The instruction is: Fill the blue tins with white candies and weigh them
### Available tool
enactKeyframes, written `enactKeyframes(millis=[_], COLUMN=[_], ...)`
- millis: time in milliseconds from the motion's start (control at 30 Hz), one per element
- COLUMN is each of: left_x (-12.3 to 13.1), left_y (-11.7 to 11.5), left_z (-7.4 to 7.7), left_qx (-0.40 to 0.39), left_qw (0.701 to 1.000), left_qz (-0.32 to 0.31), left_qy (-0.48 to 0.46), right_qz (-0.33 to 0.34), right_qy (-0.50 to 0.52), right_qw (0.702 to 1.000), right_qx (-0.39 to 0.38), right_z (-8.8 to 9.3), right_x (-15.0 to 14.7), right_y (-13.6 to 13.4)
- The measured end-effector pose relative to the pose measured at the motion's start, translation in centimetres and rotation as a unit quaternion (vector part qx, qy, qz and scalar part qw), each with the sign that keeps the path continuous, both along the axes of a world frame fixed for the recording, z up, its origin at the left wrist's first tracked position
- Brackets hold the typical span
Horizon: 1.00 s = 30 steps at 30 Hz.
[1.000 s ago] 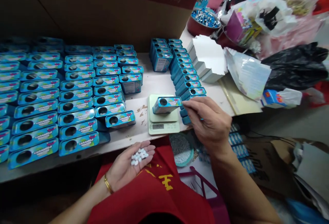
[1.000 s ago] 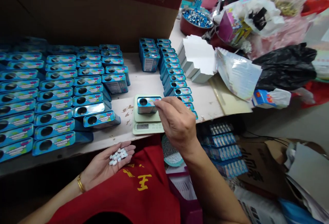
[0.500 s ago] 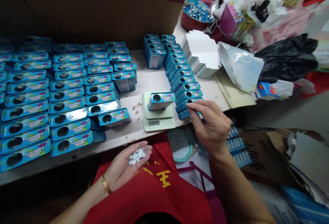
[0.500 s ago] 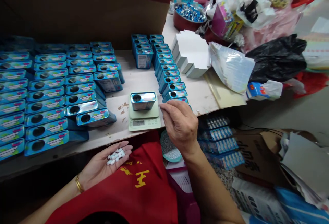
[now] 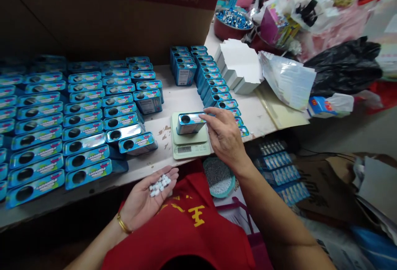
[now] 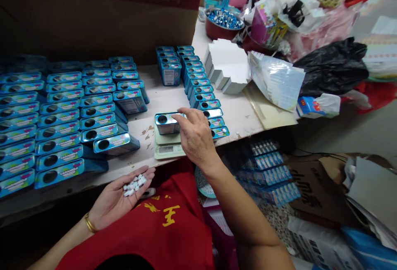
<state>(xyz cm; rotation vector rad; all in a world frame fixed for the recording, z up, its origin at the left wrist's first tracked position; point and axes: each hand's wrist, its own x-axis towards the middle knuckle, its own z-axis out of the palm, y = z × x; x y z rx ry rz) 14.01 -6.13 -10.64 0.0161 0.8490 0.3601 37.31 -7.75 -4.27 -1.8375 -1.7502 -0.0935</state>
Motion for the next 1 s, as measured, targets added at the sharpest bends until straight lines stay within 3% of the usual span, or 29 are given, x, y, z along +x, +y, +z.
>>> enactKeyframes(millis=[300,433,667,867,1000], left_x=[0.0,-0.4,-0.6,-1.4,-2.1], left_y=[-0.4,-0.3,-0.3,-0.3,-0.2], left_z=[0.4,0.3,0.0,0.1,-0.1], left_qx=[0.016,0.018,0.021,0.008,0.009], left_qw=[1.0,1.0,0.999,0.999,0.998], left_qz=[0.007,0.004,-0.012,0.023,0.053], left_qy=[0.025,0.024,0.031,0.038,0.045], right_qz=[0.052,0.029,0.07,0.1,0.106], right_qy=[-0.046,-0.016,0.005,-0.01,-0.034], right_qw=[0.996,0.999,0.994,0.992,0.99], right_qx=[-0.057,-0.023,-0.084,-0.074,-0.086], right_z=[-0.1,-0.2,-1.5,-0.6,-2.1], right_x=[-0.8,0.2,1.8,-1.9,-5.1], right_y=[1.9,1.4,2.0,6.9,11.4])
